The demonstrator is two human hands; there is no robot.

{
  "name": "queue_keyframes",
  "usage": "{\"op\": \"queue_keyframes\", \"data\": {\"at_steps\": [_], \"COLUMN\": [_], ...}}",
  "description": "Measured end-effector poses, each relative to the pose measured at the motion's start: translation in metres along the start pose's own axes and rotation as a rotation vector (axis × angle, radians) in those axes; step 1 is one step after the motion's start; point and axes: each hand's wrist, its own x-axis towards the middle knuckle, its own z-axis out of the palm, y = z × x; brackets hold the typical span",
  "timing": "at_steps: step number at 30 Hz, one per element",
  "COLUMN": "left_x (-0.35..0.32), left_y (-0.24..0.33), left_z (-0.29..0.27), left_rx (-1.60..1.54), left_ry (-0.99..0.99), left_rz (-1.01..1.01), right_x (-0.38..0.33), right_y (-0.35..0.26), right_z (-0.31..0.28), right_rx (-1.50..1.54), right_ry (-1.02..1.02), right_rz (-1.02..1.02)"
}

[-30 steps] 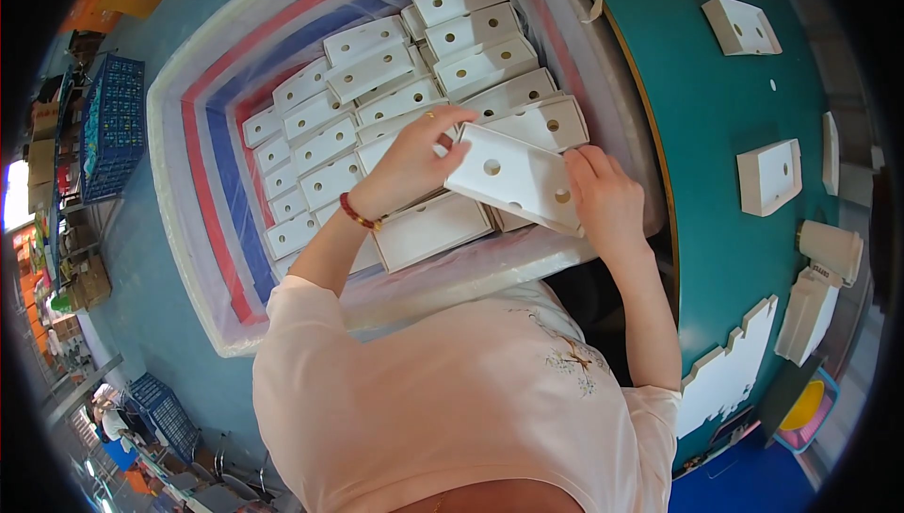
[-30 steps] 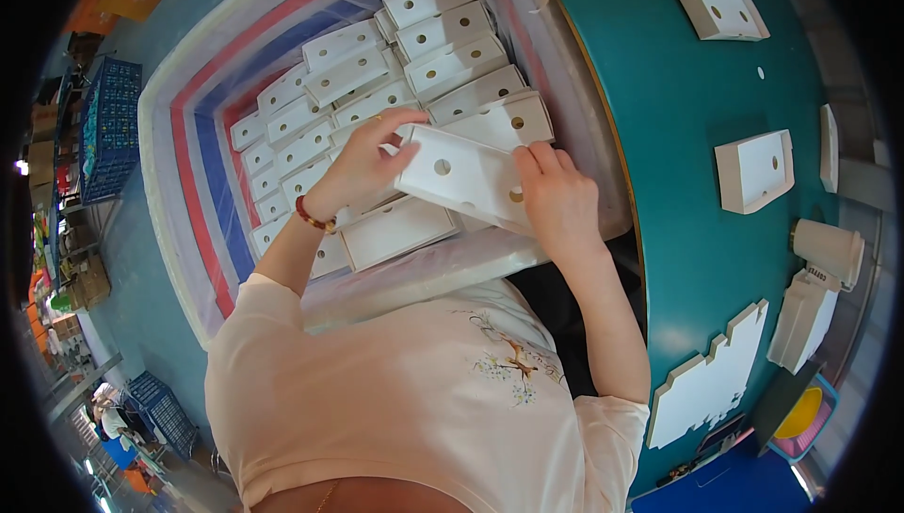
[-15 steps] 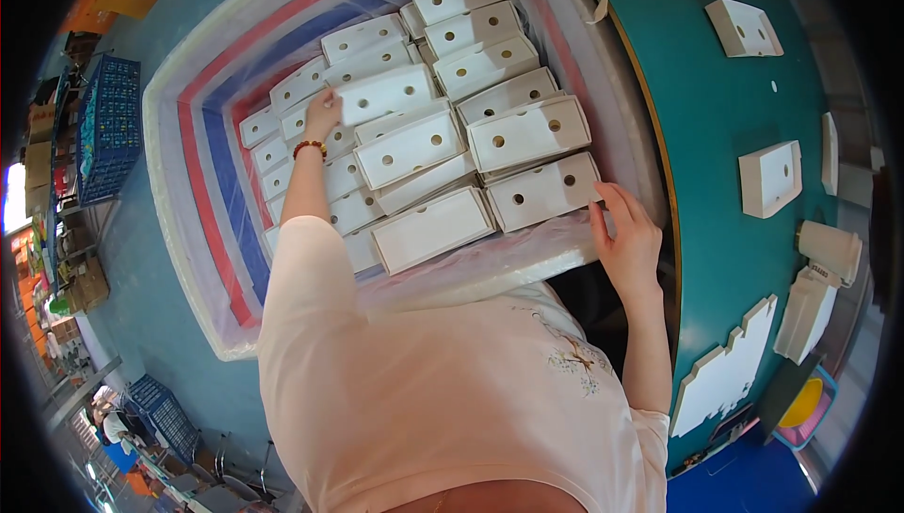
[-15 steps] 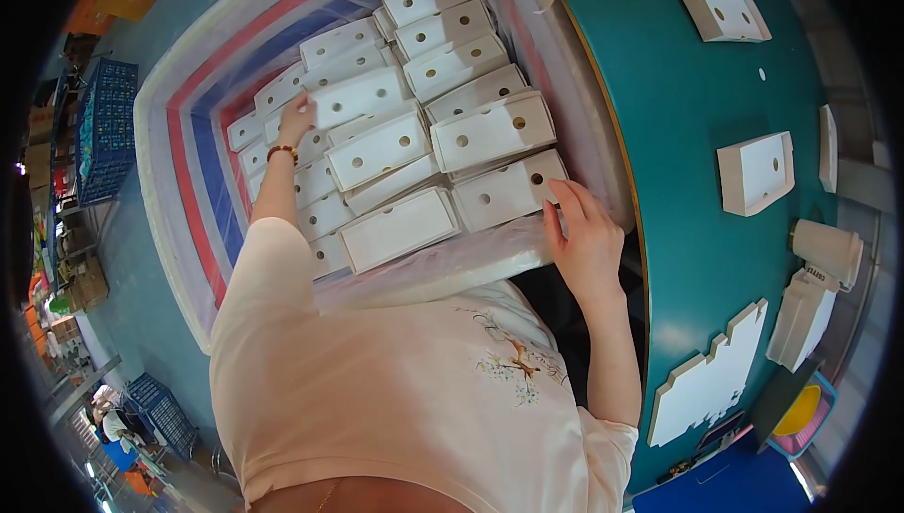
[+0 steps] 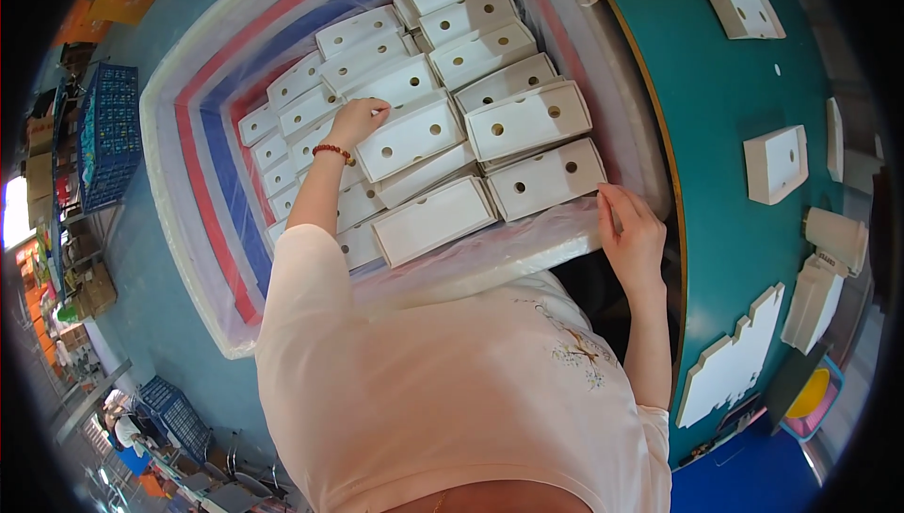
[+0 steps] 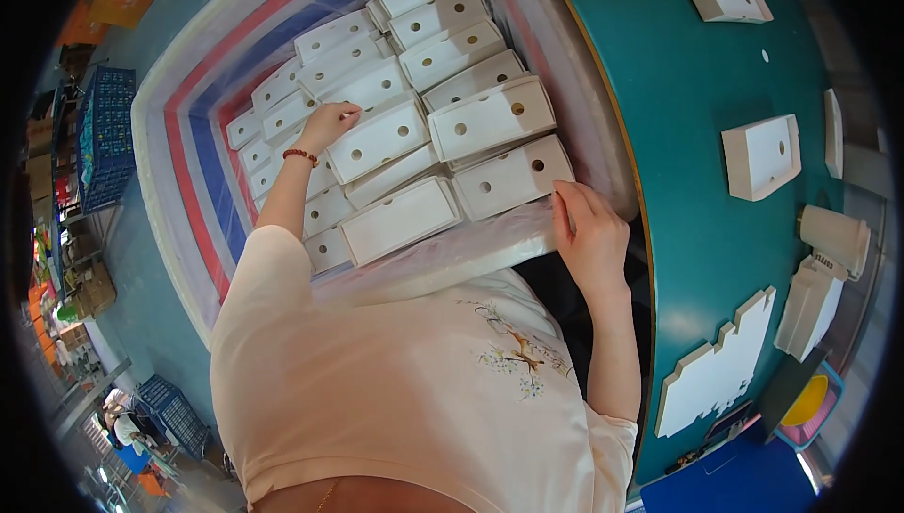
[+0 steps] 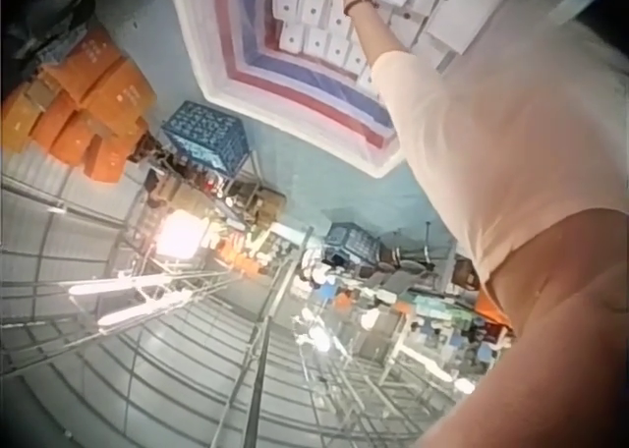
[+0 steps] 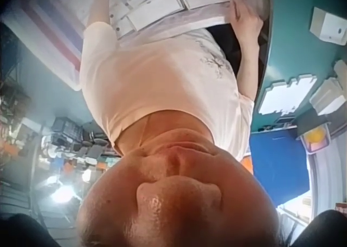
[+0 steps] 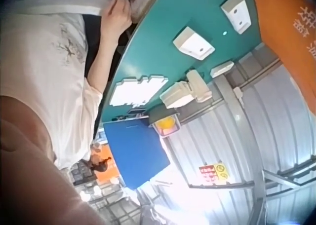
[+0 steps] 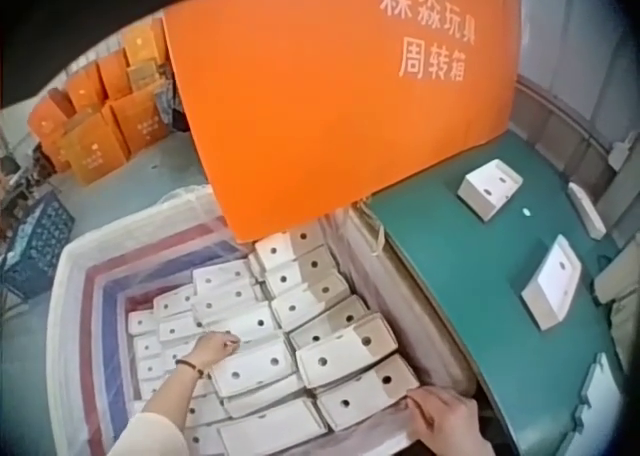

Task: Folding white cardboard boxes and placing them into a plastic bin.

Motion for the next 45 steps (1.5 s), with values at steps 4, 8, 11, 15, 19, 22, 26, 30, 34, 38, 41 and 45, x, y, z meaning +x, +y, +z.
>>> {"op": "queue_keyframes", "data": {"at_steps": [4,8,11,15,19,22,26,30,34,38,41,45], "left_x": [0.01,0.006,-0.002,-0.018,-0.042,-0.043,-0.04,-0.023,-0.02,-0.026,-0.031,-0.081], "left_y": [0.011,-0.006,-0.013,0.014,0.057,0.045,0.056,0.061,0.049,0.044,0.056,0.094], "left_z": [-0.018,0.005,0.019,0.004,-0.011,-0.006,-0.022,-0.025,-0.008,-0.013,-0.016,-0.001], "left_rx": [-0.029,-0.037,-0.042,0.015,0.008,0.098,0.05,0.156,0.328,0.416,0.437,0.057], "left_ry": [-0.11,-0.137,-0.027,0.144,0.229,0.085,0.211,0.346,0.276,0.449,0.71,0.301], "left_rz": [-0.08,-0.012,-0.001,0.046,0.247,0.279,0.213,0.276,0.192,0.227,0.453,0.168], "right_x": [-0.005,-0.009,-0.006,-0.008,-0.011,-0.011,-0.013,-0.015,-0.016,-0.02,-0.016,-0.021], "right_y": [0.004,0.003,0.003,0.006,0.008,0.007,0.01,0.008,0.009,0.012,0.011,0.015], "right_z": [0.001,0.001,0.002,0.0,0.0,0.0,0.0,-0.001,-0.003,-0.004,-0.004,-0.004], "right_rx": [0.027,0.026,0.03,0.021,0.027,0.021,0.048,0.024,0.072,0.047,0.053,0.11], "right_ry": [-0.007,-0.029,-0.033,-0.02,-0.017,-0.021,-0.025,-0.011,-0.018,-0.012,-0.007,0.026], "right_rz": [0.036,0.03,0.018,0.051,0.027,-0.015,-0.003,-0.007,0.005,0.003,-0.01,0.002]}}
